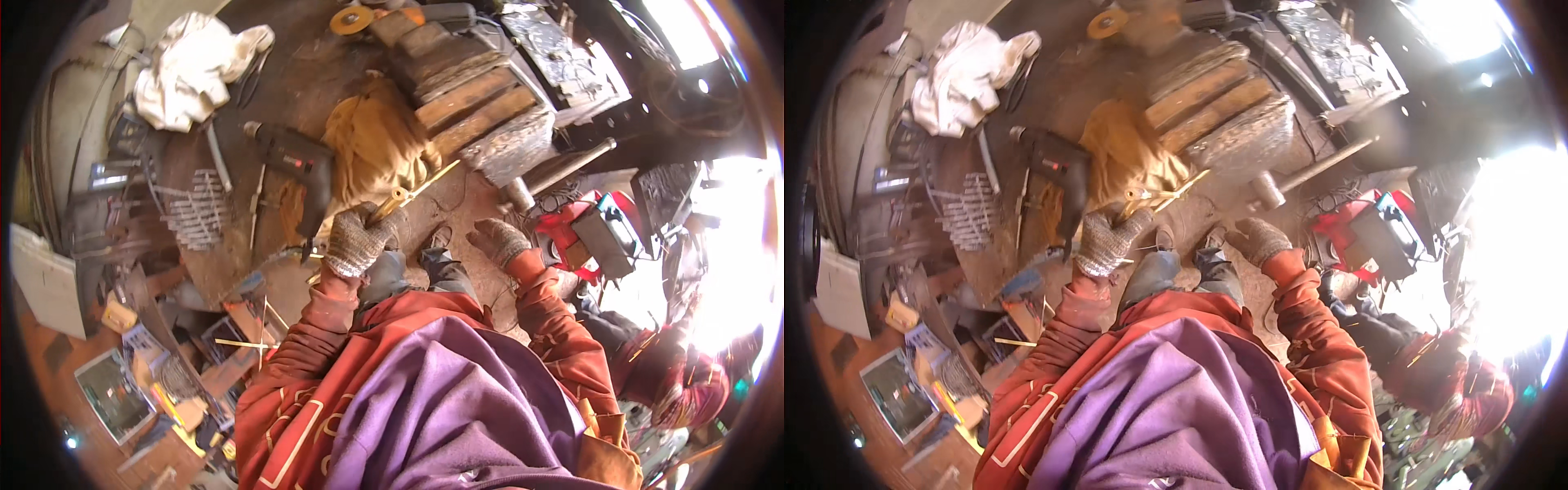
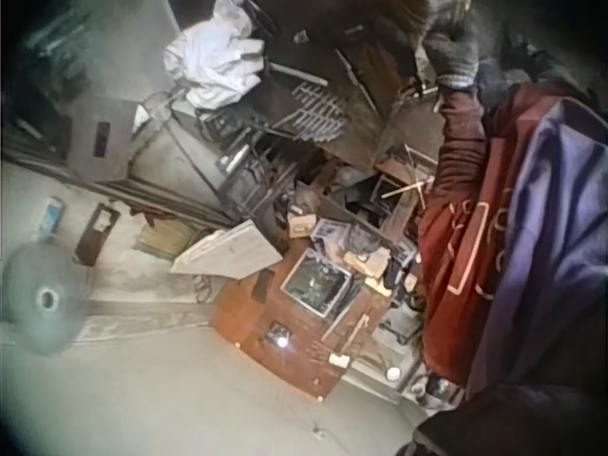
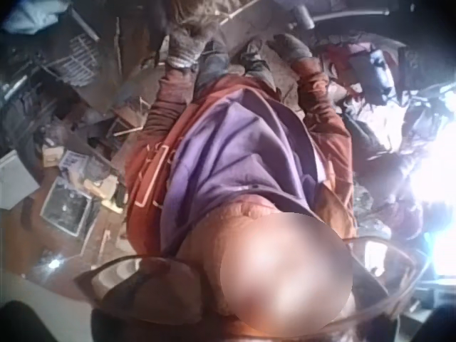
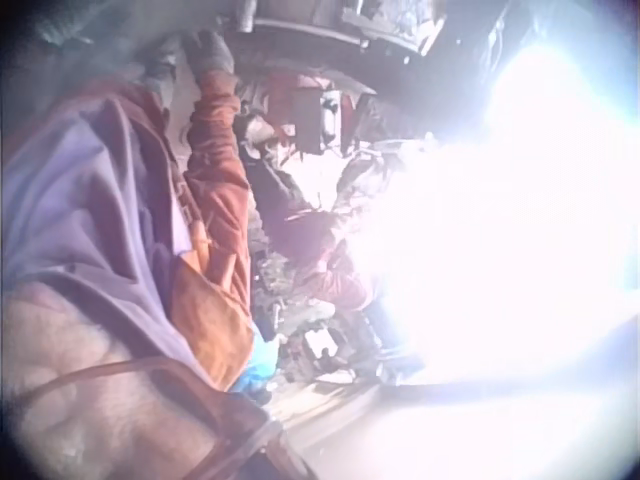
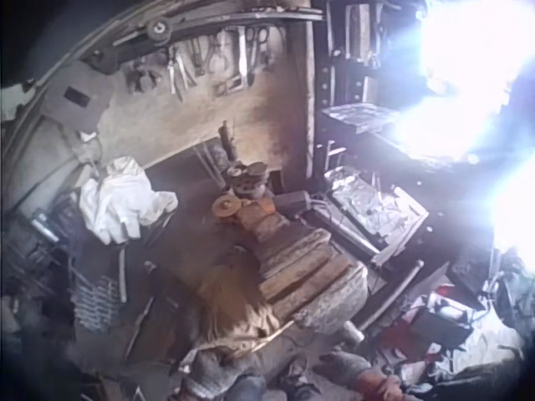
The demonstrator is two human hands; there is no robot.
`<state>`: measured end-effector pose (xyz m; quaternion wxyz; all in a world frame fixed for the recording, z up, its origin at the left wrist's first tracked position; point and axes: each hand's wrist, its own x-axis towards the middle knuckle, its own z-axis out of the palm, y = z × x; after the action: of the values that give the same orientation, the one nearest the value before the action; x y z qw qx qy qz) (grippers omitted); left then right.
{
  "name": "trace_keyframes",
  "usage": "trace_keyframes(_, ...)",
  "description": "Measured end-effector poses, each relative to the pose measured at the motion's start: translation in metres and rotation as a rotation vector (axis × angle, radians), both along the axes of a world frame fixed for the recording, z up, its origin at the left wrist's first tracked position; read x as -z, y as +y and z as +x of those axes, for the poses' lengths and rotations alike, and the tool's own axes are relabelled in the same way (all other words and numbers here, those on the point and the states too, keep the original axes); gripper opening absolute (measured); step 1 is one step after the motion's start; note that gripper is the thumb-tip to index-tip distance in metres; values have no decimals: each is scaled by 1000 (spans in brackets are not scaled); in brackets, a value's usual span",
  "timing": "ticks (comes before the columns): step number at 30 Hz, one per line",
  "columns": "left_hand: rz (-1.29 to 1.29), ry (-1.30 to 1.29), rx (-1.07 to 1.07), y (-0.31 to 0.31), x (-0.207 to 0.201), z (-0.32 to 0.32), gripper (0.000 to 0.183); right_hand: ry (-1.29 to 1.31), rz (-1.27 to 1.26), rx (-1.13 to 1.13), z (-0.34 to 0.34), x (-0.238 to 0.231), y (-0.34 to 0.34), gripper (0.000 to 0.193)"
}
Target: The person uses a power drill on a metal piece secured in a vice and then threads the hole by hand using a tap and tap wrench.
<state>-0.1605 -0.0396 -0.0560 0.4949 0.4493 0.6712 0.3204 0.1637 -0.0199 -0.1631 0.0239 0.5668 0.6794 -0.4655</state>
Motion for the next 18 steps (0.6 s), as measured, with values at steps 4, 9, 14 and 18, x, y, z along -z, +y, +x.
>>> trace_keyframes(4, 253, 209, -73, -59, 41, -10, 31, 27, -115, -150, -27, 9, -8, 60)
trace_keyframes(9, 39, 348, -146, -132, 21, -14, 42, -15, -78, -265, -62, 29, -38, 59)
trace_keyframes(14, 44, 243, -297, -197, -13, -20, 45, -61, 442, -462, -140, -20, -86, 67)
trace_keyframes(18, 242, 168, -253, -213, -58, -9, 45, 416, 551, -813, -196, -12, -127, 80)
